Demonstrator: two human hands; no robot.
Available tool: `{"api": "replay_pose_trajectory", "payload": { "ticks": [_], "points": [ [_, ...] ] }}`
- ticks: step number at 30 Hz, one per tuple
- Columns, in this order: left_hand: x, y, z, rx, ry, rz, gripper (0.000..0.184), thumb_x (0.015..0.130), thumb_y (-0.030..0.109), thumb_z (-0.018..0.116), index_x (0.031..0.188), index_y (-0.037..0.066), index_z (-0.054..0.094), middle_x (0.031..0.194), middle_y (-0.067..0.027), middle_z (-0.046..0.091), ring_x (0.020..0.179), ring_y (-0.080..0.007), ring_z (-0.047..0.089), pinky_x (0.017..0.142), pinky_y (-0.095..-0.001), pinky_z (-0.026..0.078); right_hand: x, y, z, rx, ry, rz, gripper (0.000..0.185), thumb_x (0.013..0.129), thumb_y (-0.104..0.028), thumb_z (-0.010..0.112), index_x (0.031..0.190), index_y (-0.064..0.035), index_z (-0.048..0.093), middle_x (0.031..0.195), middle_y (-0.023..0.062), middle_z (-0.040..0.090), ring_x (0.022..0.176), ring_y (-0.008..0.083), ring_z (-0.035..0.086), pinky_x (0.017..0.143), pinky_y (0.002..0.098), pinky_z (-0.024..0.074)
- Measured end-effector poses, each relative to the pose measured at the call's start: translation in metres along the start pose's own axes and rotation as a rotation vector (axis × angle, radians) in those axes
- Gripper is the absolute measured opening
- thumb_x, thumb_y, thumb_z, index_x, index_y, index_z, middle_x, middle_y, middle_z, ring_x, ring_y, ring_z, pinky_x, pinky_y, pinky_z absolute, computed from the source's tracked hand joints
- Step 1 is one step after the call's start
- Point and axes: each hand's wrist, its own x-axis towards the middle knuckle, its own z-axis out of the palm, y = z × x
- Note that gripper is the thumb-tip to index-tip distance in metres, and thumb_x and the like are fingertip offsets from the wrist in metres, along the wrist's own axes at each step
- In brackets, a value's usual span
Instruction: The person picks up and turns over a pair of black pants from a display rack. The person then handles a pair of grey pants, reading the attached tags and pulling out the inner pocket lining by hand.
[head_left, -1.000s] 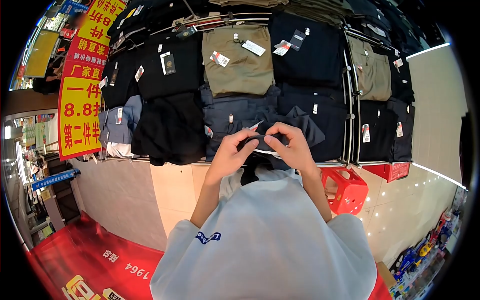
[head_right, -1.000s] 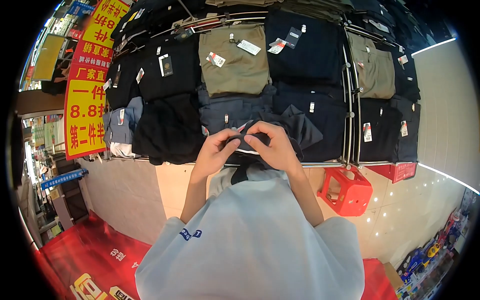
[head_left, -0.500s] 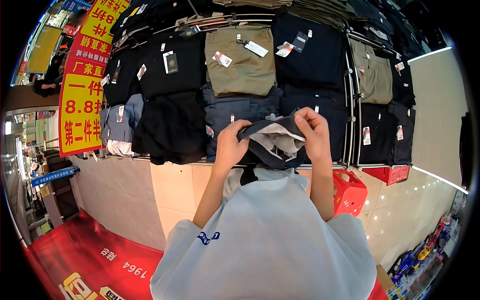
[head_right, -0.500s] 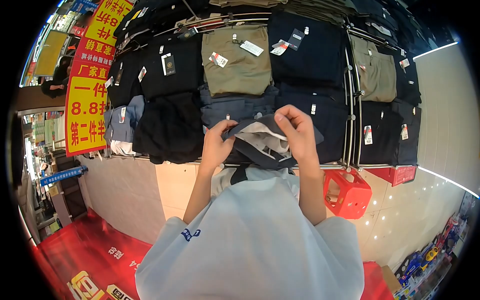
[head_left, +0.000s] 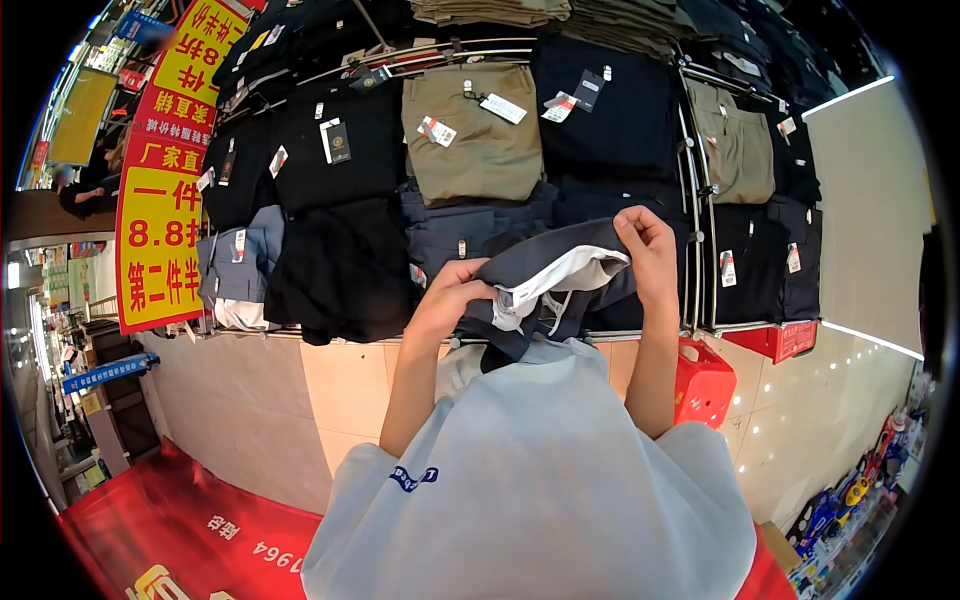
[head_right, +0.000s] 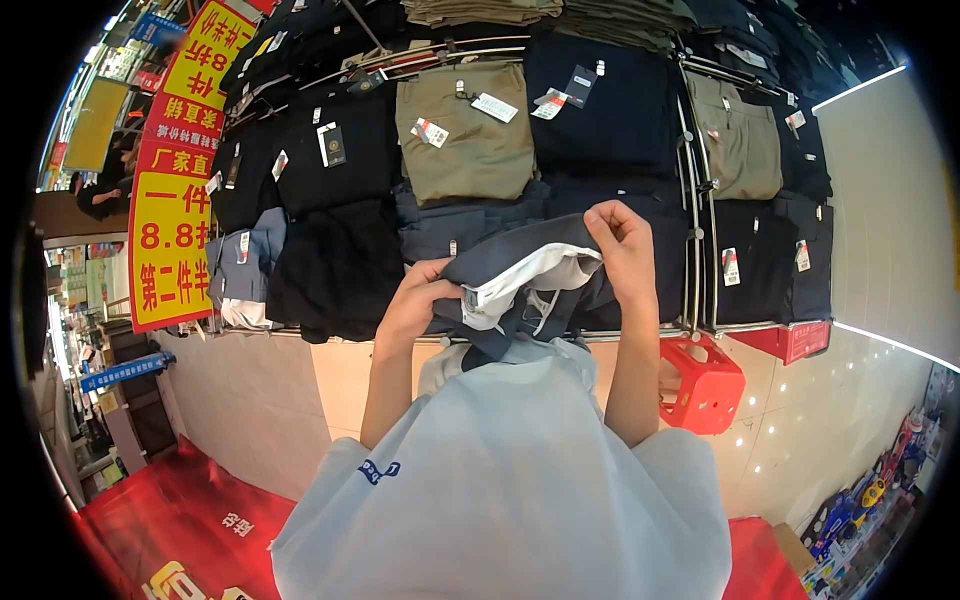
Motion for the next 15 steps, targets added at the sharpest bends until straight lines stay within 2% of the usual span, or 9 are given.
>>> {"api": "replay_pose_trajectory", "payload": {
  "ticks": [6,7,10,15],
  "points": [
    [-0.001,-0.014,-0.009,-0.105,0.002,0.000,0.028,0.082,-0.002,0.057,0.106,-0.004,0.070,0.097,-0.0063,0.073,0.088,-0.0120,0.067,0.082,-0.0242,0.051,-0.002,0.016,-0.004,-0.240,-0.164,-0.010,0.013,0.097,-0.010,0.065,0.089,-0.0004,0.065,0.073,-0.0038,0.058,0.066,0.0023,0.046,0.060,0.0207,0.0364],
    [-0.001,-0.016,-0.011,-0.132,0.006,-0.008,0.027,0.082,-0.002,0.057,0.105,-0.003,0.070,0.097,-0.0063,0.073,0.087,-0.0123,0.067,0.082,-0.0244,0.051,-0.001,0.019,-0.005,-0.272,-0.185,-0.028,0.012,0.096,-0.009,0.065,0.090,0.0010,0.064,0.073,-0.0006,0.060,0.066,0.0045,0.049,0.061,0.0219,0.0386],
    [0.001,-0.021,-0.009,-0.180,0.066,-0.014,0.028,0.082,-0.002,0.057,0.106,-0.003,0.069,0.097,-0.0063,0.072,0.085,-0.0129,0.068,0.081,-0.0247,0.052,-0.001,0.023,-0.004,-0.368,-0.202,-0.040,0.013,0.096,-0.009,0.065,0.092,0.0026,0.064,0.074,0.0020,0.062,0.068,0.0078,0.052,0.063,0.0237,0.0418],
    [0.003,-0.027,-0.005,-0.238,0.107,0.005,0.029,0.083,-0.002,0.055,0.108,-0.004,0.068,0.100,-0.0076,0.072,0.088,-0.0138,0.068,0.082,-0.0256,0.053,-0.008,0.020,0.008,-0.369,-0.206,-0.097,0.014,0.095,-0.009,0.067,0.099,0.0038,0.065,0.082,0.0061,0.066,0.078,0.0109,0.061,0.074,0.0245,0.0480]
  ]
}}
